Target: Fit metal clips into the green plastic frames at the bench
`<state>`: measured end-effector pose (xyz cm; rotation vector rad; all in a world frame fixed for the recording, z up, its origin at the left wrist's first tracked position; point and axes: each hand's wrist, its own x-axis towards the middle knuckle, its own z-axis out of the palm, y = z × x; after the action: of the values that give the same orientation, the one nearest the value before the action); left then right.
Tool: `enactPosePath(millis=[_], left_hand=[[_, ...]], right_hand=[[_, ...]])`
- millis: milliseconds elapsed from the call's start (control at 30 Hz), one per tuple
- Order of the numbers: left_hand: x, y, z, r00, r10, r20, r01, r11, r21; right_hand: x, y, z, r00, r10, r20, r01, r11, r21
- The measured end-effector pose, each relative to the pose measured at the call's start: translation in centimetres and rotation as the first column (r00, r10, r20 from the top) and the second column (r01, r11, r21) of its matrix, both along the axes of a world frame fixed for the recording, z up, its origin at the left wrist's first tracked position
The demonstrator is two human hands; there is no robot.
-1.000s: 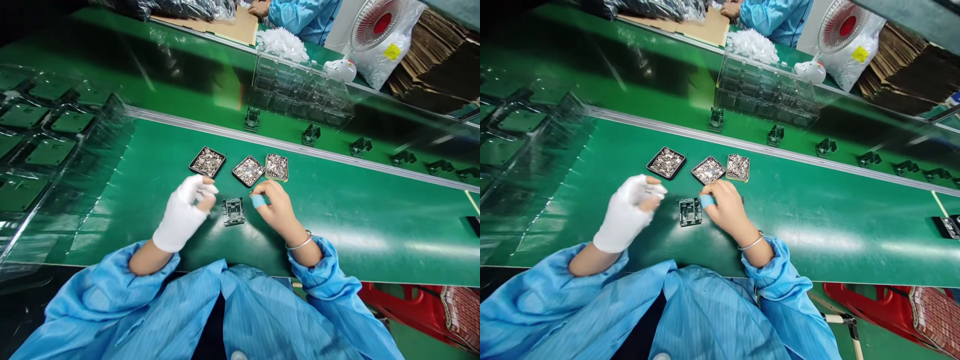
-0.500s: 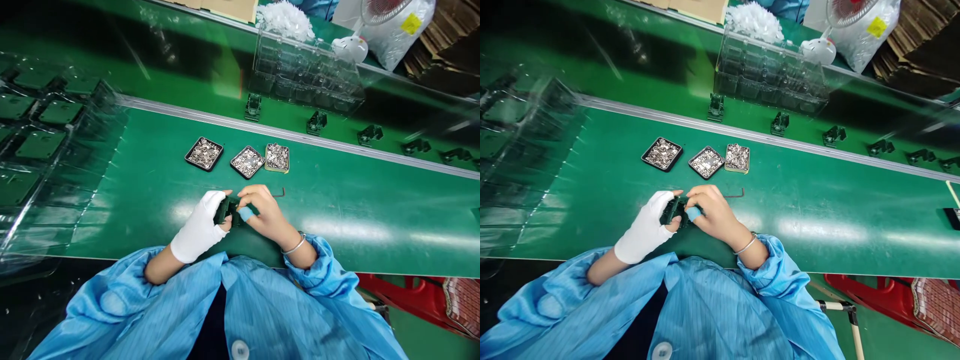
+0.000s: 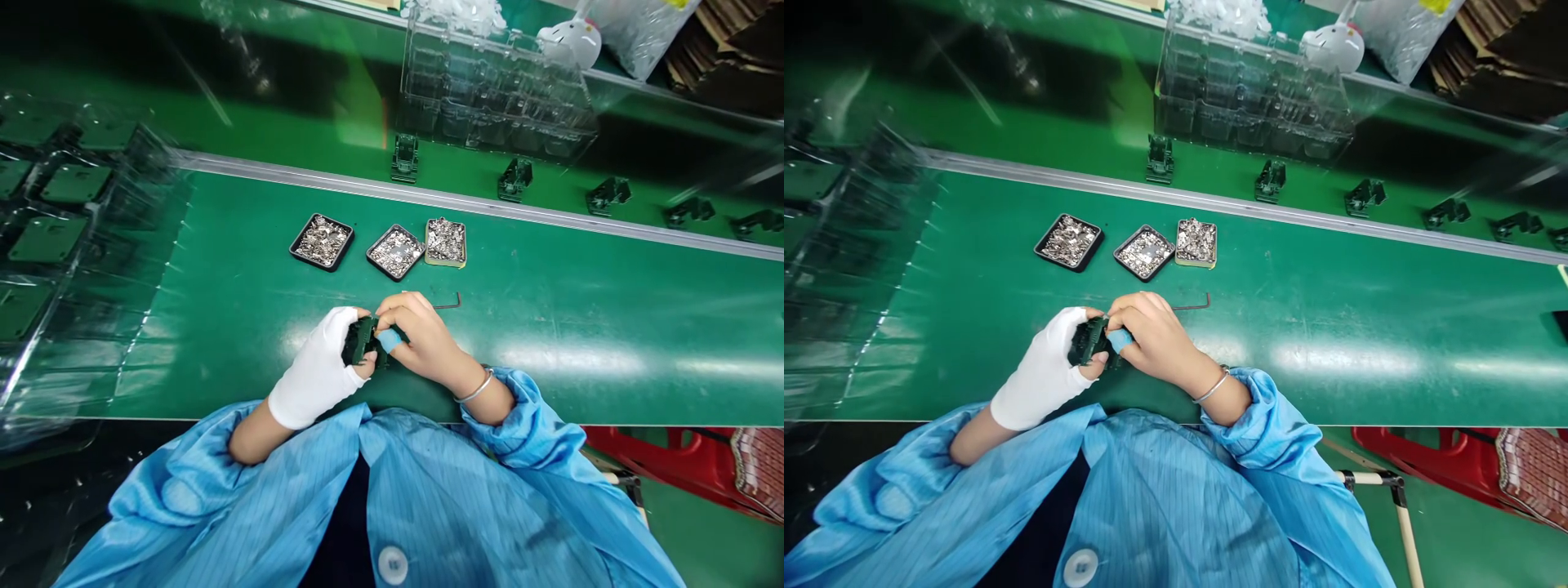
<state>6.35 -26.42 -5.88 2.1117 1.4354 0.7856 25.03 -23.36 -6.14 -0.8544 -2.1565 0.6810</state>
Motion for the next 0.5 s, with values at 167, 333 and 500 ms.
enactPosePath(millis=[167, 333, 500], left_hand=[[-0.1, -0.1, -0.1, 0.995, -0.022, -0.099, 0.035, 0.991, 0.131], [-0.4, 0.2, 0.7, 0.993, -0.111, -0.025, 0.112, 0.992, 0.051], [0.3, 0.3, 0.9, 0.999, -0.032, -0.025, 0.034, 0.996, 0.088]], right_hand=[[-0.1, -0.1, -0.1, 0.999, -0.032, -0.031, 0.031, 0.999, -0.034], [-0.2, -0.2, -0.1, 0.999, -0.008, -0.053, 0.005, 0.999, -0.052], [-0.5, -0.4, -0.1, 0.993, -0.069, -0.090, 0.061, 0.994, -0.089]])
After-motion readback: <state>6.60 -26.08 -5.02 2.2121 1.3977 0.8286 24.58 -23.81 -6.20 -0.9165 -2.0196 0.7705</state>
